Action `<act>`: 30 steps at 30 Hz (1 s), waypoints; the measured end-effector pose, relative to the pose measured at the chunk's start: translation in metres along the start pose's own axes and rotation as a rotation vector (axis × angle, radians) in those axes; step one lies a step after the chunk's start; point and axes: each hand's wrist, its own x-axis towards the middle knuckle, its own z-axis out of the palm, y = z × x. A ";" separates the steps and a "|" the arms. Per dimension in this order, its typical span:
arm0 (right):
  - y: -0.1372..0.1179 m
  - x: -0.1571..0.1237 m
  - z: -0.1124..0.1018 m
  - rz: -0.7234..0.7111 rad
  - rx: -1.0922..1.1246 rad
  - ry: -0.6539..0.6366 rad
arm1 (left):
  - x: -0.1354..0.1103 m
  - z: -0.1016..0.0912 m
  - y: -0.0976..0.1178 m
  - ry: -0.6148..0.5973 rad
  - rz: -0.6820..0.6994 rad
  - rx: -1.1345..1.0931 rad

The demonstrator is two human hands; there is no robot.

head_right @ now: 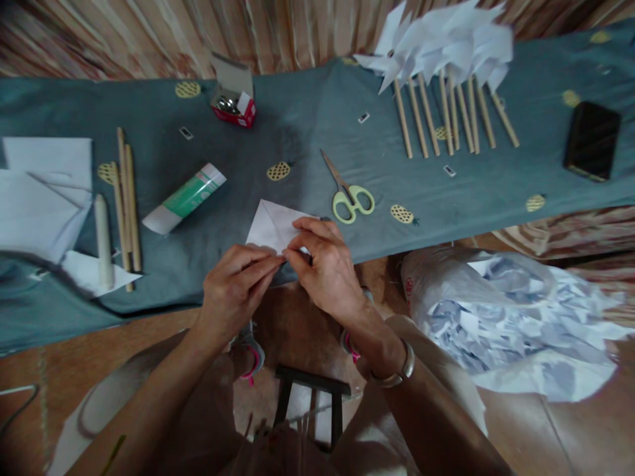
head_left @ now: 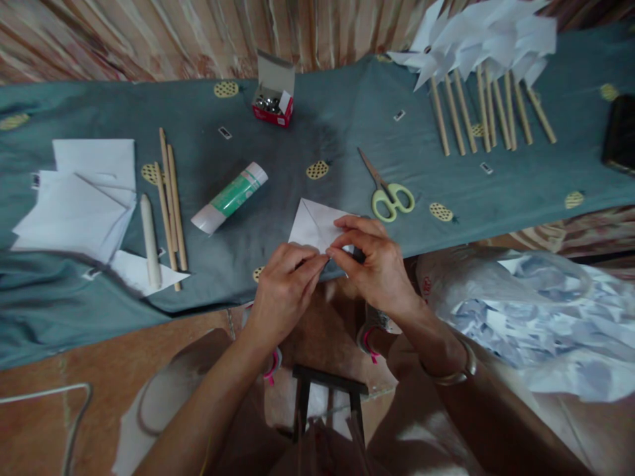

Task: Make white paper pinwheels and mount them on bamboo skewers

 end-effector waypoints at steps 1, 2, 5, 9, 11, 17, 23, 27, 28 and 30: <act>0.000 0.000 0.000 0.000 0.001 0.001 | 0.000 0.000 0.000 -0.003 0.000 -0.006; 0.000 0.000 0.000 0.000 0.002 0.001 | 0.000 -0.001 0.000 -0.005 0.002 -0.011; 0.000 -0.001 0.001 -0.003 0.003 0.006 | 0.001 -0.002 0.000 -0.015 0.004 -0.015; 0.000 -0.001 0.001 -0.014 -0.004 0.017 | 0.003 -0.003 -0.001 -0.028 -0.003 -0.021; 0.000 -0.001 0.001 -0.019 -0.008 0.022 | 0.004 -0.003 -0.001 -0.030 0.000 -0.028; -0.001 -0.003 0.001 -0.056 -0.037 0.053 | 0.004 -0.003 -0.004 -0.036 0.015 -0.042; -0.001 -0.007 0.002 -0.140 -0.103 0.028 | 0.005 -0.004 -0.004 -0.049 0.012 -0.040; -0.002 -0.009 0.002 -0.167 -0.170 -0.003 | 0.005 -0.004 -0.003 -0.044 0.016 -0.038; -0.003 -0.010 0.002 -0.170 -0.185 -0.017 | 0.005 -0.004 -0.003 -0.044 0.015 -0.033; -0.004 -0.010 0.002 -0.184 -0.217 -0.044 | 0.005 -0.004 -0.003 -0.045 0.017 -0.026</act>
